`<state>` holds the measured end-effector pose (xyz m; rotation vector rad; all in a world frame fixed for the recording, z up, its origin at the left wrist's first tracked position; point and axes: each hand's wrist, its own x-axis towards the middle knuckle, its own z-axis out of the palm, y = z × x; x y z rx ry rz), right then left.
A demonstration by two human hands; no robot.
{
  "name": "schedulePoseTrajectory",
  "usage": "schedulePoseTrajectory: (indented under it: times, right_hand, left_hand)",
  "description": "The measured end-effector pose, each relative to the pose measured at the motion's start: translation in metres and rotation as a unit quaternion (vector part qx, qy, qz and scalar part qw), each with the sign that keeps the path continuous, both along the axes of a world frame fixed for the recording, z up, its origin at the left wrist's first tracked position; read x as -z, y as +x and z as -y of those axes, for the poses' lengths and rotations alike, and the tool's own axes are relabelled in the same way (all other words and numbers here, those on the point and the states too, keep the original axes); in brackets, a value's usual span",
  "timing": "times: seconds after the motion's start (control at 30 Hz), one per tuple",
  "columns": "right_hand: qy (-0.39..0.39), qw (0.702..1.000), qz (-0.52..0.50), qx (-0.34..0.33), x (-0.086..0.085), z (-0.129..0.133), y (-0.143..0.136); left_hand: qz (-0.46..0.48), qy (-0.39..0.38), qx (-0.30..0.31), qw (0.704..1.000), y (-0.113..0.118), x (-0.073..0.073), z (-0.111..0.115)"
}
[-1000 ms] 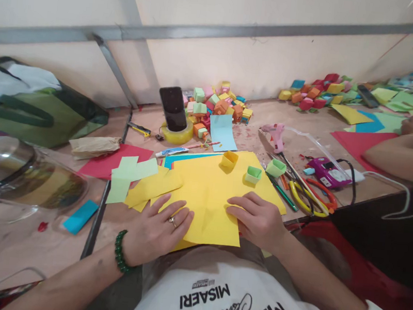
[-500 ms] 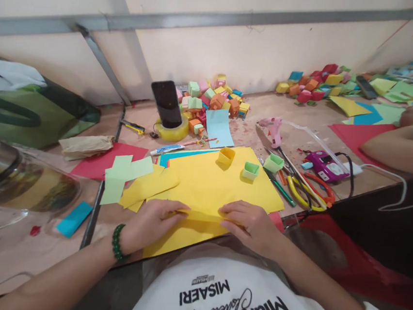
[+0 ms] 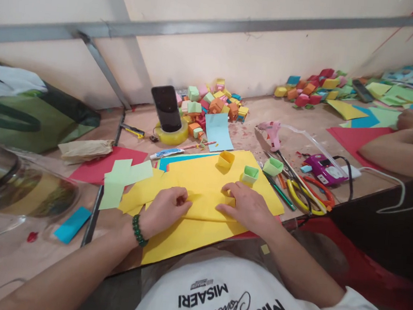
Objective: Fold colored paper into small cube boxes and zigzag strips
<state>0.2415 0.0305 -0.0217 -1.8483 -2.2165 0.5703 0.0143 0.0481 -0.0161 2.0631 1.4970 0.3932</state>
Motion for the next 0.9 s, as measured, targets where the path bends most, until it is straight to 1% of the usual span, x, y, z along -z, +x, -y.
schedulePoseTrajectory:
  times: [0.13,0.27,0.3,0.33,0.4,0.5,0.57,0.6,0.67,0.73,0.83,0.9]
  right_hand:
    - [-0.015,1.0,-0.02,0.001,-0.003,-0.002,0.0]
    - [-0.085,0.993,-0.076,0.038,-0.008,-0.004,-0.002]
    - [-0.092,0.991,-0.084,0.045,-0.009,-0.004,-0.003]
    - [-0.088,0.991,-0.091,0.044,-0.008,-0.004,-0.003]
    - [-0.06,0.99,-0.128,0.019,-0.005,-0.005,-0.002]
    - [-0.04,0.97,-0.24,-0.02,0.004,-0.004,0.001]
    - [-0.057,0.952,-0.301,-0.008,0.009,-0.004,0.002]
    - [-0.064,0.945,-0.32,0.006,0.011,-0.003,0.003]
    - [-0.063,0.936,-0.345,0.03,0.013,-0.003,0.004]
    - [-0.055,0.929,-0.363,0.041,0.012,-0.003,0.004]
    - [-0.047,0.924,-0.376,0.047,0.009,-0.003,0.004]
    - [-0.039,0.924,-0.378,0.053,0.007,-0.002,0.003]
  left_hand:
    - [0.003,0.0,0.0,1.0,-0.002,0.0,0.001]
    - [-0.001,0.004,0.005,1.0,-0.003,0.0,0.003]
    - [-0.002,0.007,0.007,1.0,-0.003,0.0,0.004]
    - [-0.001,0.009,0.01,1.0,-0.003,0.0,0.004]
    - [0.004,0.016,0.014,1.0,-0.004,0.0,0.005]
    - [0.026,0.015,0.017,0.999,-0.006,0.003,0.006]
    - [0.065,0.004,0.004,0.998,-0.008,0.006,0.005]
    - [0.096,-0.002,-0.012,0.995,-0.009,0.007,0.005]
    - [0.173,-0.019,-0.06,0.983,-0.01,0.008,0.003]
    - [0.235,-0.056,-0.095,0.966,-0.01,0.006,0.001]
    - [0.279,-0.137,-0.095,0.946,-0.009,0.0,-0.002]
    - [0.303,-0.166,-0.093,0.934,-0.009,-0.003,-0.003]
